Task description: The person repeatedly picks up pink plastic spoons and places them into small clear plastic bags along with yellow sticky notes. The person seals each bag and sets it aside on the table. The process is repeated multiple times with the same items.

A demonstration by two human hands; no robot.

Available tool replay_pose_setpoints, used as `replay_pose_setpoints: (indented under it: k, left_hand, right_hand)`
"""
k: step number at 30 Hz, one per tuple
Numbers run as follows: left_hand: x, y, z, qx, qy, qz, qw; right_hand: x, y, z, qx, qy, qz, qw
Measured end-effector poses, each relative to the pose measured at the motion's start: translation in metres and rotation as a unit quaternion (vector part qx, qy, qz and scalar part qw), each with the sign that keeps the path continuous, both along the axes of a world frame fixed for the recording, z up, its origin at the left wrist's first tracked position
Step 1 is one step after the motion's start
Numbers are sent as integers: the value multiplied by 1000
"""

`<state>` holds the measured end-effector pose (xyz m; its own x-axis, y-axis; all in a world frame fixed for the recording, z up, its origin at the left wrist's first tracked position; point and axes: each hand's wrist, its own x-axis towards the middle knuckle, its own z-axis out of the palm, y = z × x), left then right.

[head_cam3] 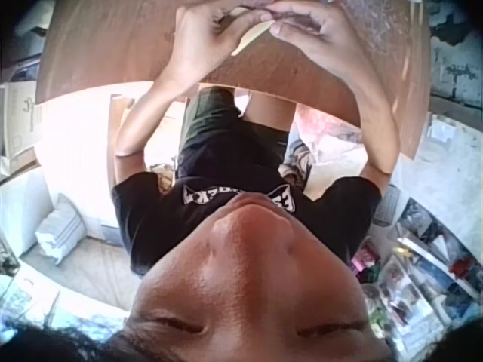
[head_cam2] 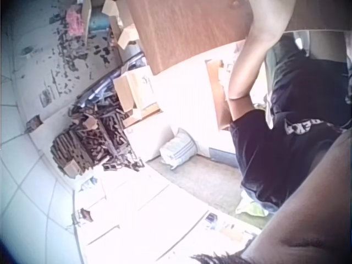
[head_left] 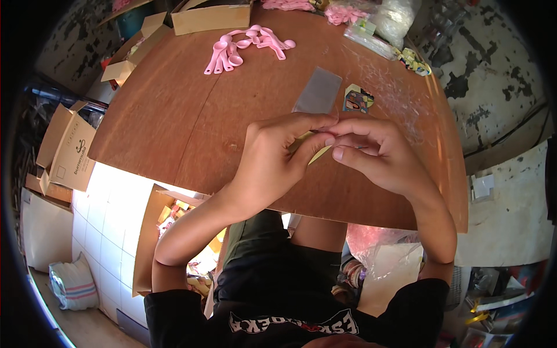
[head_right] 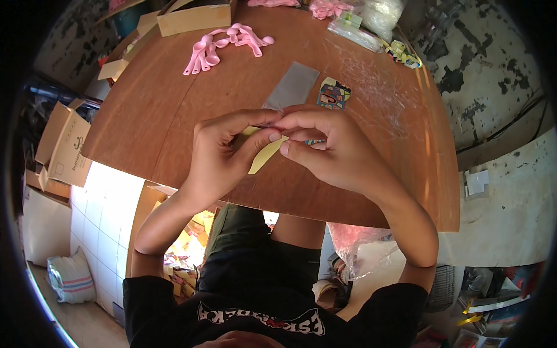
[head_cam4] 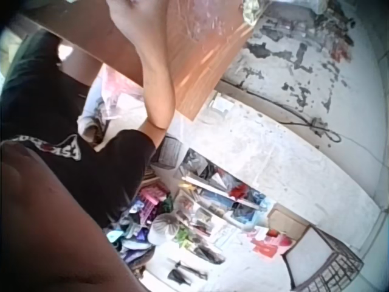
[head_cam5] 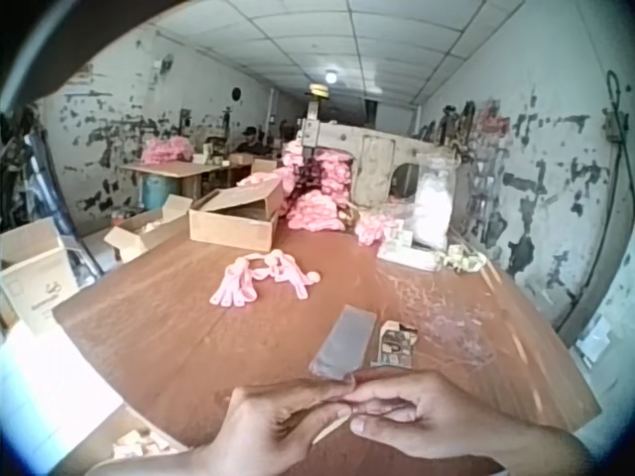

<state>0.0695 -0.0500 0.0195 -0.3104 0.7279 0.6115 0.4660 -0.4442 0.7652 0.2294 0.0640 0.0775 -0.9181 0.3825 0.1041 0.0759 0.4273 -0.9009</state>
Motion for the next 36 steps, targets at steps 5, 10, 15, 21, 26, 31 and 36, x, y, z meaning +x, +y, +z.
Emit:
replay_pose_setpoints:
  k: [5,10,15,21,26,31,36]
  left_hand:
    - [-1,0,-6,33,-5,12,999]
    - [-11,1,-20,60,-3,10,998]
    - [-27,-22,-9,30,9,44,999]
    - [-46,-64,-28,-163,-177,-17,970]
    - [-43,-74,-50,-131,-228,13,965]
    - [-50,-74,-56,-123,-278,16,952]
    - [-52,-70,-62,-95,-262,10,960]
  right_hand:
    - [-10,1,-16,6,-5,4,1000]
    - [-26,-5,-30,87,-32,-21,995]
    - [-48,-8,-34,97,36,-23,994]
    - [-95,25,-22,-37,-10,205,978]
    - [-191,90,-59,193,18,44,980]
    - [-289,120,-91,262,85,-14,961]
    - [-326,143,-102,347,-30,-66,935]
